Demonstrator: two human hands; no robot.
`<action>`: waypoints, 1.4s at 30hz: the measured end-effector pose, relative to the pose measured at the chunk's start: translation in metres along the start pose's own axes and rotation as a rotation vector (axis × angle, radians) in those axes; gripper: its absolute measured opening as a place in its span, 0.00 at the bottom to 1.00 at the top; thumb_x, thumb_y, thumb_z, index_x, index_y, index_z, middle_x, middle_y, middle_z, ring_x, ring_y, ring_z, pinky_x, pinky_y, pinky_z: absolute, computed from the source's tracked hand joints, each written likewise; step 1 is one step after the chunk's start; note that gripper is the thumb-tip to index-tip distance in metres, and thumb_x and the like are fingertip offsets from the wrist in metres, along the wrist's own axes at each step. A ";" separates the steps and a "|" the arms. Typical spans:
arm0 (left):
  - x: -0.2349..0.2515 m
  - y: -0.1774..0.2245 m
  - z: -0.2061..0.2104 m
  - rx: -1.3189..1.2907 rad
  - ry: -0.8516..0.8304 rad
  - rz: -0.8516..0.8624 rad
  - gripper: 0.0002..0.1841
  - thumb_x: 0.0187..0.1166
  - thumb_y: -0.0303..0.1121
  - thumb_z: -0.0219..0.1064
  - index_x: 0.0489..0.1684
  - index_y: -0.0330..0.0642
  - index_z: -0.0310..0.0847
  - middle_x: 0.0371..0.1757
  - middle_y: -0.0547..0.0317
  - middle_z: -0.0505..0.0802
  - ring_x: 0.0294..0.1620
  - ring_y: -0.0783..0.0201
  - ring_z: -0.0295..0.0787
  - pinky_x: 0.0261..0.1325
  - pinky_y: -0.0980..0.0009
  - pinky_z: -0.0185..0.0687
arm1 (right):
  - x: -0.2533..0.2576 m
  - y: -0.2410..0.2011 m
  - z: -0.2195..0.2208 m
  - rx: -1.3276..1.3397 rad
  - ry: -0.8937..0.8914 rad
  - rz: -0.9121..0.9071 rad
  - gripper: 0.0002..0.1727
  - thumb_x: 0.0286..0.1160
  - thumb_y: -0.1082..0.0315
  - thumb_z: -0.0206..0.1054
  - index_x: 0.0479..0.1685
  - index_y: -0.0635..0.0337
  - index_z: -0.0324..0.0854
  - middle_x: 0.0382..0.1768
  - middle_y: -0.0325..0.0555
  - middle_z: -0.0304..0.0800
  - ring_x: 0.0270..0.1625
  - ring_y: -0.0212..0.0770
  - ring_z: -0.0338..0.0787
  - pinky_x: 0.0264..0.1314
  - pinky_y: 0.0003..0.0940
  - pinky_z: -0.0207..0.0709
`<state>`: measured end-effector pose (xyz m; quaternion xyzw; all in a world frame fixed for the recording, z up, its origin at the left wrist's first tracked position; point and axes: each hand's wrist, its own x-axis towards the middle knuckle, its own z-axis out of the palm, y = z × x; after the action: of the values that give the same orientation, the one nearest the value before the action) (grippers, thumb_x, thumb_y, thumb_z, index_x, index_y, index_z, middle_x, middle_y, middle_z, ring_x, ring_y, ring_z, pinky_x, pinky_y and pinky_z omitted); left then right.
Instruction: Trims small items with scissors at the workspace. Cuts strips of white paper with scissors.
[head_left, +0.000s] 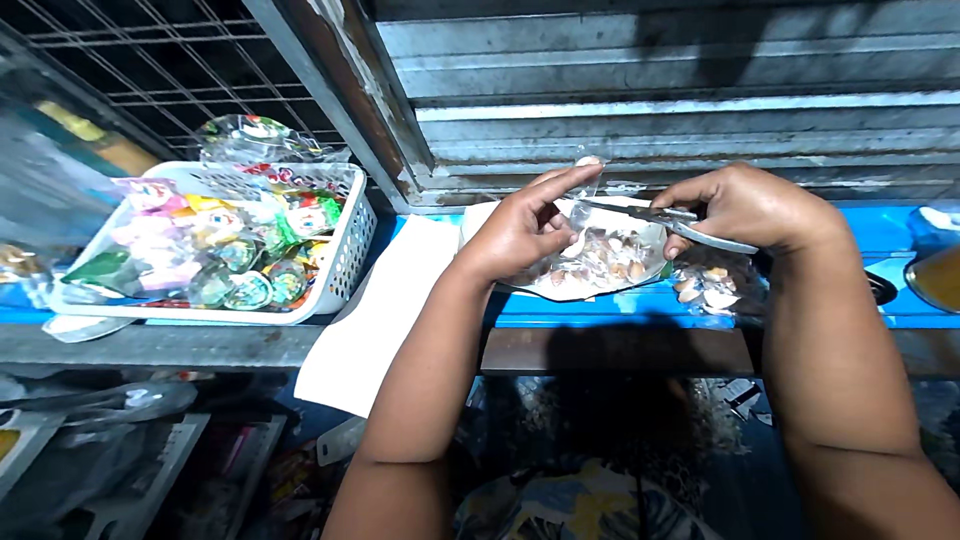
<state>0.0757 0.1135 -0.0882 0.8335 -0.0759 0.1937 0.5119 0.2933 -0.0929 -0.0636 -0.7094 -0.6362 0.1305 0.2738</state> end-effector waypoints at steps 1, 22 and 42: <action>0.000 0.000 0.000 0.001 0.001 -0.004 0.38 0.68 0.13 0.68 0.86 0.40 0.68 0.82 0.56 0.76 0.34 0.80 0.81 0.38 0.82 0.80 | 0.000 0.000 0.000 0.002 0.001 0.005 0.25 0.48 0.55 0.87 0.49 0.52 0.92 0.24 0.30 0.85 0.25 0.22 0.78 0.30 0.28 0.75; 0.000 0.000 -0.017 0.383 0.136 -0.286 0.23 0.80 0.25 0.67 0.76 0.43 0.79 0.47 0.56 0.91 0.36 0.72 0.83 0.43 0.72 0.80 | -0.016 0.021 -0.027 0.072 0.119 0.244 0.21 0.62 0.60 0.84 0.54 0.57 0.89 0.23 0.34 0.82 0.22 0.27 0.74 0.28 0.31 0.72; 0.059 0.015 0.129 0.862 -0.349 0.373 0.13 0.79 0.27 0.67 0.56 0.44 0.92 0.50 0.54 0.94 0.54 0.53 0.91 0.58 0.56 0.87 | -0.002 0.006 -0.023 -0.138 0.337 0.243 0.25 0.67 0.48 0.80 0.57 0.55 0.88 0.46 0.53 0.93 0.52 0.56 0.91 0.56 0.63 0.80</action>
<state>0.1563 -0.0030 -0.1035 0.9615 -0.2211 0.1530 0.0571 0.3103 -0.1005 -0.0489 -0.8096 -0.4988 -0.0015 0.3093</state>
